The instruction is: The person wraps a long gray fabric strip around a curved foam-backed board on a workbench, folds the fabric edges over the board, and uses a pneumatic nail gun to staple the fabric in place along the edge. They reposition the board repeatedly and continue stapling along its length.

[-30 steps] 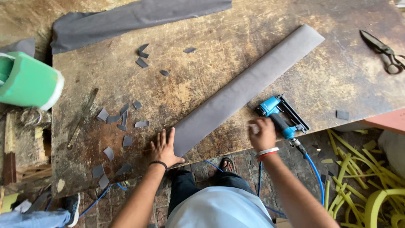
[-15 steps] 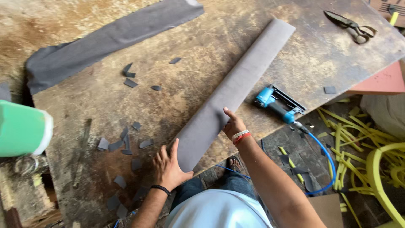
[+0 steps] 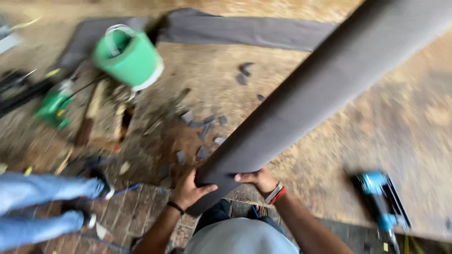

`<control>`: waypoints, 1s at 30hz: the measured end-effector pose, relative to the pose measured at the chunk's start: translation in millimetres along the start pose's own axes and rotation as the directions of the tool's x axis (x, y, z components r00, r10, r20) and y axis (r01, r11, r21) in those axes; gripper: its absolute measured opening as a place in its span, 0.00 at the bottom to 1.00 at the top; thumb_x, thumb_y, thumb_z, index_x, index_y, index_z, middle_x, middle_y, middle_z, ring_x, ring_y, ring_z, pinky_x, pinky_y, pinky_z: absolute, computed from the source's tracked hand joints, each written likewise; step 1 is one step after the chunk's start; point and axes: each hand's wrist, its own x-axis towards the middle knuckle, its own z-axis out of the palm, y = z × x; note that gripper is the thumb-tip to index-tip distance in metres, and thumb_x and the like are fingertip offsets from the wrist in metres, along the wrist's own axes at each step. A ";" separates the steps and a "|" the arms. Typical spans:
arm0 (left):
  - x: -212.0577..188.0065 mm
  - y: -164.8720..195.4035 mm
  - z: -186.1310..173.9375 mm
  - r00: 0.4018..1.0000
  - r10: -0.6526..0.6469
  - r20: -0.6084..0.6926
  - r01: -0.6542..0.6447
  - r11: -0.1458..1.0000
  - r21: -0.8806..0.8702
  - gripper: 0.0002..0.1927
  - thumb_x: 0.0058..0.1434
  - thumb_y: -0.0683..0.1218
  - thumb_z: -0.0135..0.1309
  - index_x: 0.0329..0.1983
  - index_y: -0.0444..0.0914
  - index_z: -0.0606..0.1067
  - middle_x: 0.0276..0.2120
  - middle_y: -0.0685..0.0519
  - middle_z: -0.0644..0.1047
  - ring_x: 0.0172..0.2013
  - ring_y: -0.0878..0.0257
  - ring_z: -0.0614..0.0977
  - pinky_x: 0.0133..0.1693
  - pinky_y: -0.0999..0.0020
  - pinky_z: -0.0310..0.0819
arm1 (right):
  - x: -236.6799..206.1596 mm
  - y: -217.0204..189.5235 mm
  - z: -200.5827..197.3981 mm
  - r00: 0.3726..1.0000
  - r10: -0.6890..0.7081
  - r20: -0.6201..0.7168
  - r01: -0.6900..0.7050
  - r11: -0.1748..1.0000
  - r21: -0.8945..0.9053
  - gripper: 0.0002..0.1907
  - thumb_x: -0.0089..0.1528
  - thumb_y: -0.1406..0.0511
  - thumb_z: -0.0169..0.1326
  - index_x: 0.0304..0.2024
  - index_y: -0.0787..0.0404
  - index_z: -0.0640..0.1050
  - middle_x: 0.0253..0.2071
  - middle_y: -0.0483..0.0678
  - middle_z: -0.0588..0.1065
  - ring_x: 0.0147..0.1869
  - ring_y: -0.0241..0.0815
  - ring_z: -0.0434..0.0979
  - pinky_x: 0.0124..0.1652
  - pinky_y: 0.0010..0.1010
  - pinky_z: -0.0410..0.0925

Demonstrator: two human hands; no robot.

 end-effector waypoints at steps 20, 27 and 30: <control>-0.1 -161.5 -237.7 0.664 -0.598 -0.449 0.149 0.695 -0.703 0.34 0.66 0.66 0.47 0.57 0.32 0.75 0.52 0.50 0.81 0.51 0.63 0.78 0.53 0.65 0.70 | 277.5 33.5 336.9 0.834 0.430 0.346 -0.107 0.741 -0.663 0.42 0.58 0.55 0.62 0.67 0.67 0.61 0.58 0.58 0.77 0.55 0.50 0.81 0.44 0.39 0.76; 33.1 -248.6 -434.4 0.524 -0.615 -0.589 0.407 0.789 -0.461 0.40 0.68 0.69 0.43 0.54 0.27 0.78 0.47 0.43 0.83 0.48 0.53 0.81 0.51 0.58 0.72 | 382.0 86.7 416.7 0.740 0.362 0.566 0.314 0.559 -0.768 0.16 0.67 0.61 0.56 0.53 0.65 0.78 0.58 0.50 0.76 0.58 0.45 0.80 0.58 0.33 0.73; 60.8 -295.3 -494.9 0.475 -0.642 -0.602 0.616 0.731 -0.294 0.42 0.72 0.71 0.39 0.48 0.26 0.80 0.43 0.35 0.82 0.45 0.44 0.81 0.50 0.51 0.71 | 408.3 89.4 408.6 0.845 0.411 0.341 -0.041 0.686 -0.727 0.21 0.63 0.59 0.56 0.58 0.57 0.76 0.61 0.48 0.77 0.63 0.44 0.79 0.60 0.33 0.73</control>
